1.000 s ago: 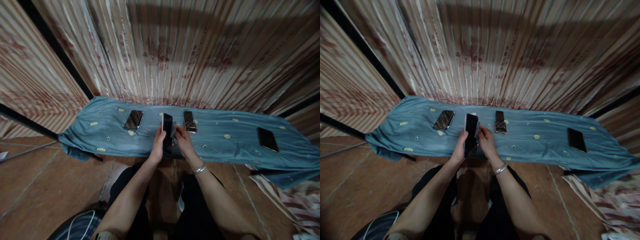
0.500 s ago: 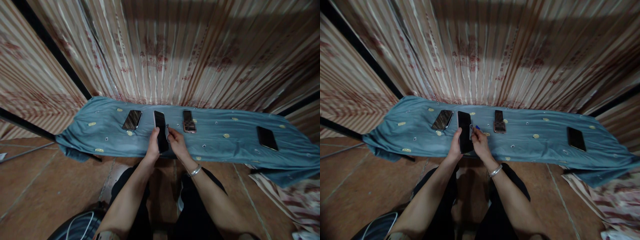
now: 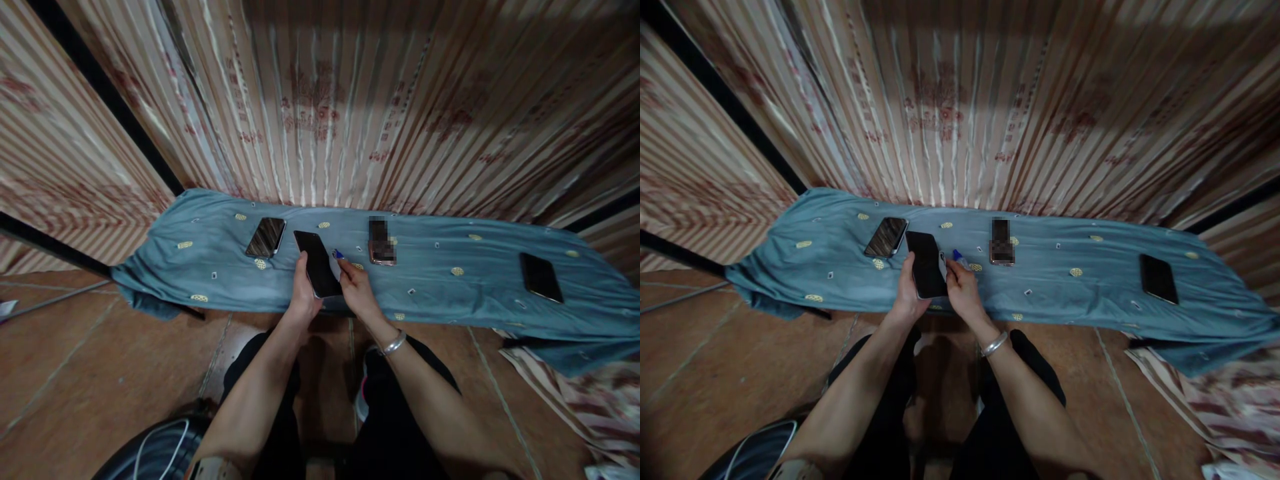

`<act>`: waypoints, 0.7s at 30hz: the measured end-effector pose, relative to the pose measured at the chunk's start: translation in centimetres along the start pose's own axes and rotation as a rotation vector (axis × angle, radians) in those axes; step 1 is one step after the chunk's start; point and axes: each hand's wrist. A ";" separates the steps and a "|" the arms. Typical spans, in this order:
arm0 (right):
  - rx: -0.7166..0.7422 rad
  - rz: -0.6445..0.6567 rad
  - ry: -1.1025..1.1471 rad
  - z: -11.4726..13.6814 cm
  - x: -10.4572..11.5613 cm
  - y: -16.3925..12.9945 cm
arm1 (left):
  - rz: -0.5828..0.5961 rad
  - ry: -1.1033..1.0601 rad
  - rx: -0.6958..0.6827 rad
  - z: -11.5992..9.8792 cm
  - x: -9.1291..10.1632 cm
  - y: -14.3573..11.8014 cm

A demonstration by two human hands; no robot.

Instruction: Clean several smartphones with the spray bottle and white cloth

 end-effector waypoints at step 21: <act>0.095 0.249 -0.261 2.8 2.6 -2.1 | -0.082 0.058 -0.070 -1.3 1.4 1.7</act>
Point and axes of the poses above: each hand's wrist, its own y-axis towards the middle knuckle, its own x-axis out of the back of the hand, z = x × y, and after that the axes turned 7 degrees about -x, right-handed
